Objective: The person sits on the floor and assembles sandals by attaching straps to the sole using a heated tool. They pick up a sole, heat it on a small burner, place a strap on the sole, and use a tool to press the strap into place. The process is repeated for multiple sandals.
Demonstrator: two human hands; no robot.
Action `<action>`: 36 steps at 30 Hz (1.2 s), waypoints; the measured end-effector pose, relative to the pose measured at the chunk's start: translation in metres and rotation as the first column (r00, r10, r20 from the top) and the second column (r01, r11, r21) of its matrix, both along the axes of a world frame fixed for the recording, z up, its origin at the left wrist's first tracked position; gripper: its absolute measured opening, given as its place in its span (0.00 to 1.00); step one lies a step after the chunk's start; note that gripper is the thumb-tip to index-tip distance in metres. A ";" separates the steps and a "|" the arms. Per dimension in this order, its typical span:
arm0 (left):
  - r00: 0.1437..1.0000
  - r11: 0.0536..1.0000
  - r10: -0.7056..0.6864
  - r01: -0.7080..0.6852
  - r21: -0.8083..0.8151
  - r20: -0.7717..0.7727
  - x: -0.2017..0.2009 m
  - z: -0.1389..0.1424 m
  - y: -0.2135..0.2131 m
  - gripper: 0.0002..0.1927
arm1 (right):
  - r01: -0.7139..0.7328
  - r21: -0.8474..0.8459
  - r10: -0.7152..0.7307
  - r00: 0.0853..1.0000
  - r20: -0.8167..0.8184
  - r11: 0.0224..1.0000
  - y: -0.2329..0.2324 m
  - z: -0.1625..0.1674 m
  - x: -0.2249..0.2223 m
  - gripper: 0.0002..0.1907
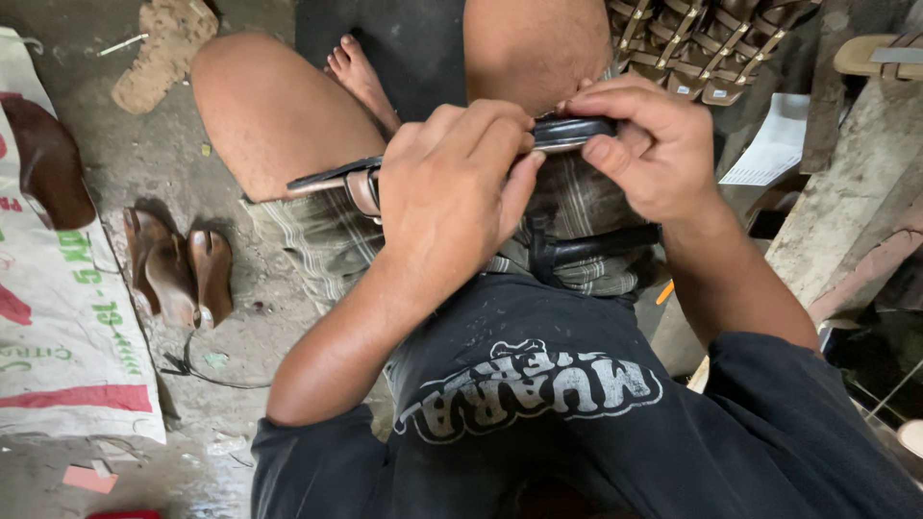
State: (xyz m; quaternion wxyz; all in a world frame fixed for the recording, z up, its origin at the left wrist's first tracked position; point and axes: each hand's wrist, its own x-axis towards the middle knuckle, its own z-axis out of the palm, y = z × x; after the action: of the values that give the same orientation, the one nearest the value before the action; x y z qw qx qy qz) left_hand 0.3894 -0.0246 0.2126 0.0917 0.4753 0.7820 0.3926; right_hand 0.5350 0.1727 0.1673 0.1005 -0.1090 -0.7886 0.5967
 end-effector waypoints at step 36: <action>0.927 0.992 -0.124 0.129 0.011 0.353 0.044 -0.004 0.021 0.16 | -0.156 -0.523 0.010 0.962 -0.271 0.838 0.018 0.021 0.061 0.16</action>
State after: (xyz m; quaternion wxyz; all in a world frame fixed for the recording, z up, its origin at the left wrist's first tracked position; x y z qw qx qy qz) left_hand 0.4337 -0.0037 0.2091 0.2585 0.4460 0.7231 0.4597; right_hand 0.5959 0.1908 0.1879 0.1413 -0.0198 -0.5730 0.8070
